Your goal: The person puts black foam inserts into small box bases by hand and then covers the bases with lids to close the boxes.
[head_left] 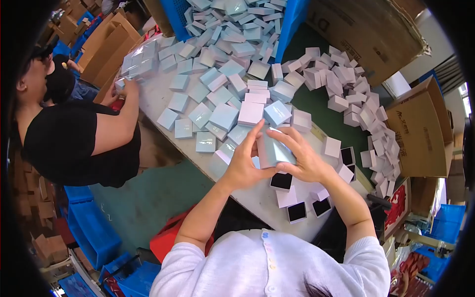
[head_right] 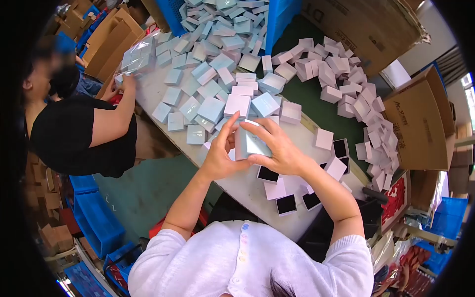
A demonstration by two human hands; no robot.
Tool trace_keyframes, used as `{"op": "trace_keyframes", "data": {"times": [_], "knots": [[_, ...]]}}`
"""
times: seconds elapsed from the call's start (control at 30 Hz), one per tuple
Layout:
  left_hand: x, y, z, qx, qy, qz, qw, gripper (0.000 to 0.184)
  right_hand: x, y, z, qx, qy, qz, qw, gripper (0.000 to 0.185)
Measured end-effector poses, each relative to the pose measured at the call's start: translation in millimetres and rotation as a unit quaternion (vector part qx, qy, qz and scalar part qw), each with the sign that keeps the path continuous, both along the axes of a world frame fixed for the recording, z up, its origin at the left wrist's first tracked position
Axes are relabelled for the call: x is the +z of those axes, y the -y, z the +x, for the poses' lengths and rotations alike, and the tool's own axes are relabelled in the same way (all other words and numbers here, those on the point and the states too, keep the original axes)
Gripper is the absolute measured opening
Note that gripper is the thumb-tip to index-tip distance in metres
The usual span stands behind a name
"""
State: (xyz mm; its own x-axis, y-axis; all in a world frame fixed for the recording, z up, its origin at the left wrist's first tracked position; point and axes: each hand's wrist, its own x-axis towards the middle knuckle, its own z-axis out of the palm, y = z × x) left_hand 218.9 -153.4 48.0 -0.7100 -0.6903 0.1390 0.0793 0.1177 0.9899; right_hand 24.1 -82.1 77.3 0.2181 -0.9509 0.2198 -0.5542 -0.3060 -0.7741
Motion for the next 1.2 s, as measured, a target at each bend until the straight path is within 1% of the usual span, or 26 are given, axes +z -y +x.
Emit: {"op": "trace_keyframes", "data": {"times": [0.1,0.17,0.2,0.27,0.3,0.33,0.37,0.4,0.43,0.47,0.5,0.53,0.57,0.6,0.67,0.7,0.77,0.83,0.93,0.97,1.0,1.03,1.07,1.13,1.17,1.2], "knots": [[0.9,-0.9,-4.4,-0.007,0.008,-0.019,1.000,0.109,0.1,-2.8,-3.8,0.012,-0.031,0.017,0.999,0.074],[-1.9,-5.0,-5.3,-0.019,-0.002,0.065,0.998,0.106,-8.5,-9.3,-0.8,-0.018,-0.032,0.047,0.998,0.073],[-2.4,-7.0,-5.4,-0.023,-0.002,0.065,0.998,0.106,-13.3,-12.0,1.9,-0.022,-0.031,0.048,0.998,0.073],[-4.7,-12.2,-5.1,-0.065,-0.057,0.165,0.982,0.101,-20.5,-17.6,8.3,-0.059,-0.085,0.022,0.994,0.072],[-12.8,-12.8,-4.2,-0.071,-0.055,0.170,0.981,0.101,-20.5,-19.8,8.5,-0.052,-0.078,0.039,0.995,0.067],[-28.5,-11.2,-3.3,-0.055,-0.077,0.265,0.960,0.099,-24.4,-19.1,8.6,-0.057,-0.077,0.043,0.994,0.067],[-42.1,-10.7,-3.1,-0.037,-0.094,0.359,0.928,0.096,-32.4,-18.5,10.3,-0.022,-0.089,-0.008,0.996,0.069],[-55.3,-13.4,-5.7,-0.042,-0.089,0.364,0.926,0.096,-41.1,-19.6,13.2,0.013,-0.099,-0.057,0.993,0.072],[-57.1,-15.3,-13.3,0.000,-0.040,0.241,0.970,0.092,-50.0,-22.3,16.9,-0.009,-0.046,-0.055,0.997,0.069],[-58.1,-16.9,-18.7,0.038,0.010,0.112,0.993,0.089,-58.0,-22.9,19.9,-0.017,-0.044,-0.051,0.998,0.069],[-57.6,-20.6,-18.5,0.029,-0.028,0.177,0.983,0.087,-65.4,-23.7,22.4,-0.147,0.102,0.005,0.984,0.067],[-57.1,-20.9,-20.3,0.024,-0.024,0.183,0.983,0.087,-69.8,-25.9,23.7,-0.271,0.244,0.060,0.929,0.066],[-57.5,-20.1,-22.0,0.035,-0.042,0.138,0.989,0.088,-67.7,-25.1,17.2,-0.267,0.318,0.138,0.899,0.058],[-58.7,-19.0,-24.1,0.045,-0.063,0.091,0.993,0.089,-72.8,-28.0,12.6,-0.273,0.320,0.140,0.896,0.058],[-61.5,-20.4,-28.2,0.043,-0.069,0.087,0.993,0.092,-80.2,-31.7,4.7,-0.215,0.390,0.227,0.866,0.051],[-61.8,-20.9,-29.2,0.029,-0.036,0.124,0.991,0.091,-82.9,-33.6,4.0,-0.246,0.385,0.223,0.861,0.043],[-67.0,-18.9,-31.4,0.007,-0.003,0.162,0.987,0.091,-84.7,-35.6,2.2,-0.286,0.379,0.257,0.841,0.041],[-81.4,-13.7,-34.0,-0.027,0.048,0.259,0.964,0.090,-94.1,-39.2,-2.4,-0.323,0.373,0.289,0.820,0.038],[-88.1,-7.5,-42.0,-0.031,0.072,0.262,0.962,0.093,-126.9,-48.7,-18.0,-0.315,0.362,0.239,0.844,0.037],[-83.4,-5.8,-44.2,-0.030,0.072,0.259,0.963,0.093,-133.5,-50.7,-37.8,-0.321,0.184,0.127,0.920,0.037],[-72.6,-5.7,-46.6,0.003,0.175,0.019,0.984,0.090,-137.0,-50.9,-55.4,-0.310,-0.003,0.006,0.951,0.037],[-61.9,-0.8,-50.3,0.037,0.264,-0.224,0.937,0.087,-132.3,-47.4,-69.7,-0.331,-0.032,-0.010,0.943,0.035],[-52.6,9.7,-52.8,0.042,0.262,-0.228,0.937,0.087,-125.8,-41.4,-83.7,-0.352,-0.062,-0.026,0.934,0.034],[-37.2,34.8,-48.0,0.045,0.153,-0.274,0.949,0.074,-125.1,-24.2,-106.6,-0.359,-0.052,-0.024,0.932,0.032],[-33.5,58.3,-49.5,0.078,0.135,-0.276,0.948,0.053,-125.3,-14.7,-116.5,-0.370,-0.044,-0.022,0.928,0.029],[-35.7,89.6,-52.0,0.108,0.146,-0.298,0.937,0.050,-130.2,-4.8,-125.7,-0.367,-0.044,-0.027,0.929,0.029]]}}
